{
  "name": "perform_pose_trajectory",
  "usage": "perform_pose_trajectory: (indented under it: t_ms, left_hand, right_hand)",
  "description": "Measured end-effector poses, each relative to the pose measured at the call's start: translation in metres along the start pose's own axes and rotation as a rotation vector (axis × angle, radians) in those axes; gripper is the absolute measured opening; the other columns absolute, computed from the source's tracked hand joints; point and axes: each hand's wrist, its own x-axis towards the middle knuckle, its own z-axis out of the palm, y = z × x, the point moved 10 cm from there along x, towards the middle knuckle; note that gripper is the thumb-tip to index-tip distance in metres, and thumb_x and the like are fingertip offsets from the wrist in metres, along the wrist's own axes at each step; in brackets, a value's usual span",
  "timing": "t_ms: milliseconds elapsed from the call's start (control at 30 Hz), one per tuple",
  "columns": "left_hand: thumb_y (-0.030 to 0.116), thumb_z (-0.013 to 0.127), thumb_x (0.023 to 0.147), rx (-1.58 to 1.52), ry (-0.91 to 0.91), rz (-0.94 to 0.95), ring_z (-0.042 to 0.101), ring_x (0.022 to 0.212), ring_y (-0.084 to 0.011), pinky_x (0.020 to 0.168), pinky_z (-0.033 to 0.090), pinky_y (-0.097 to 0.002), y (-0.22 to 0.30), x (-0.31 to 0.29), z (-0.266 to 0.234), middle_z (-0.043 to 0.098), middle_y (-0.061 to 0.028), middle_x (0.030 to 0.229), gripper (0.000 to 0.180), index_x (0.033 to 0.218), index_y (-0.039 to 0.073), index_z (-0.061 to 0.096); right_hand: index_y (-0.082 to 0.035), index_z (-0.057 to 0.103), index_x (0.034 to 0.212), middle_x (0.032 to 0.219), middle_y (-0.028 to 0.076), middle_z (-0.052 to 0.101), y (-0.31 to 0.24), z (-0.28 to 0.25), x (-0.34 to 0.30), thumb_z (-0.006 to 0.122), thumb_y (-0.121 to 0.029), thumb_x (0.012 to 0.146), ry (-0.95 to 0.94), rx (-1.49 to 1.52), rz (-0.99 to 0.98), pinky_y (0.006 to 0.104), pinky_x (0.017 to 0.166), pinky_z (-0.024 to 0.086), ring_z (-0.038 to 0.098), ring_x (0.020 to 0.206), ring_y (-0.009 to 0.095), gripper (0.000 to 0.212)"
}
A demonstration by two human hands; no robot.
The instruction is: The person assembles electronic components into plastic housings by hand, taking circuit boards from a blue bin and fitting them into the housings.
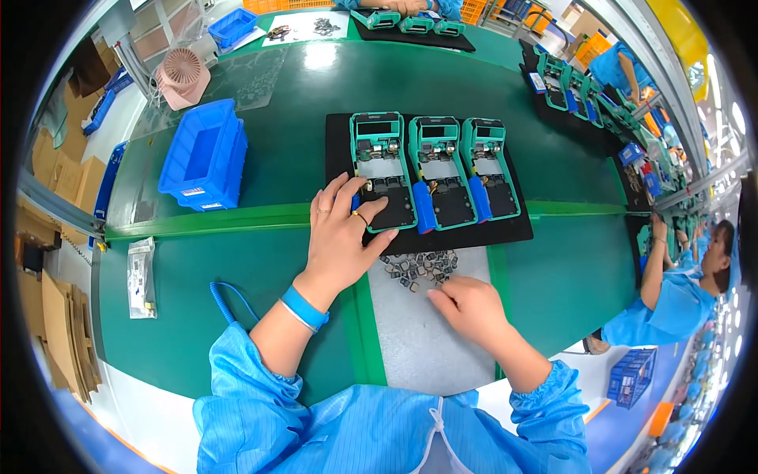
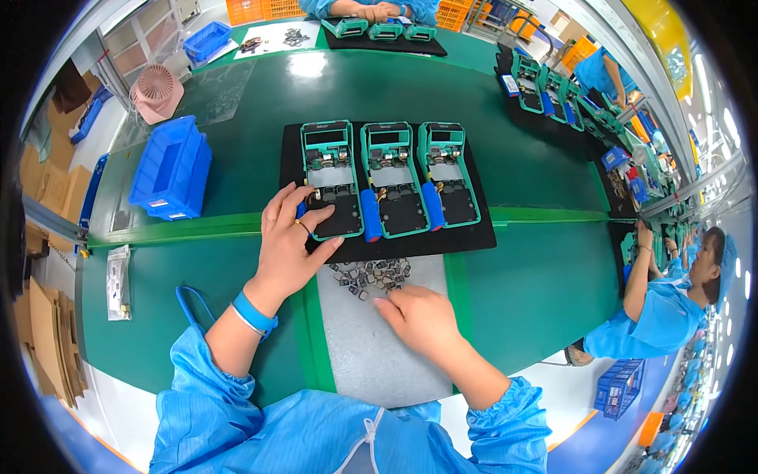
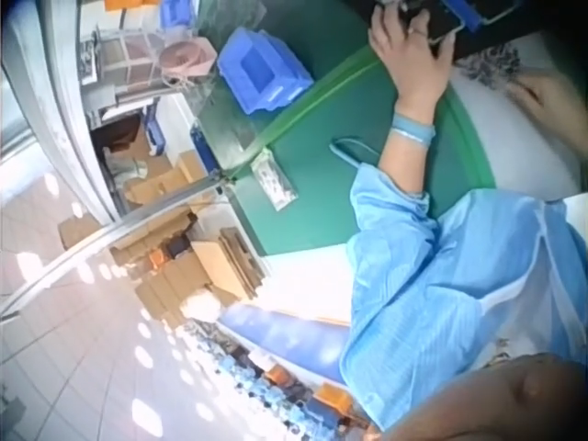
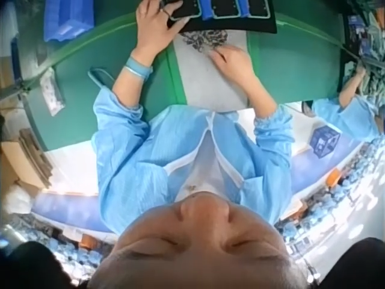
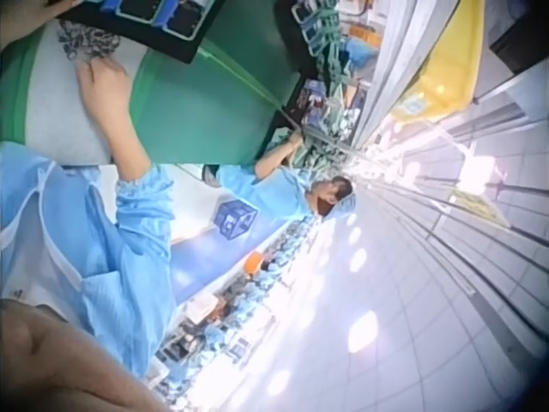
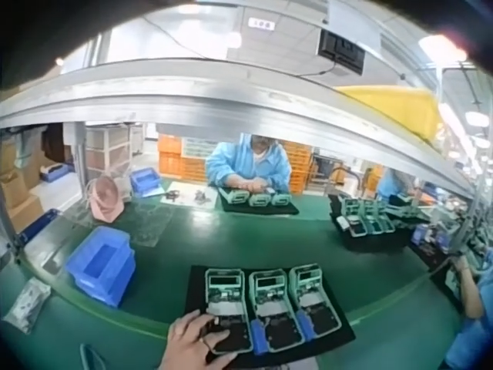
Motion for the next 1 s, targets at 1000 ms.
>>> perform_pose_trajectory:
  t_ms: [1000]
  left_hand:
    - [0.037, 0.073, 0.085, 0.083, -0.301, 0.174, 0.045, 0.132, -0.0276, 0.108, 0.038, -0.0499, 0.067, 0.045, 0.068, 0.053, -0.0089, 0.133, 0.054, 0.131, 0.011, 0.063]
  right_hand:
    - [-0.007, 0.063, 0.081, 0.083, 0.005, 0.055, 0.000, -0.112, 0.115, 0.071, -0.007, 0.080, 0.455, -0.293, -0.513, 0.0368, 0.062, 0.055, 0.063, 0.078, 0.024, 0.008]
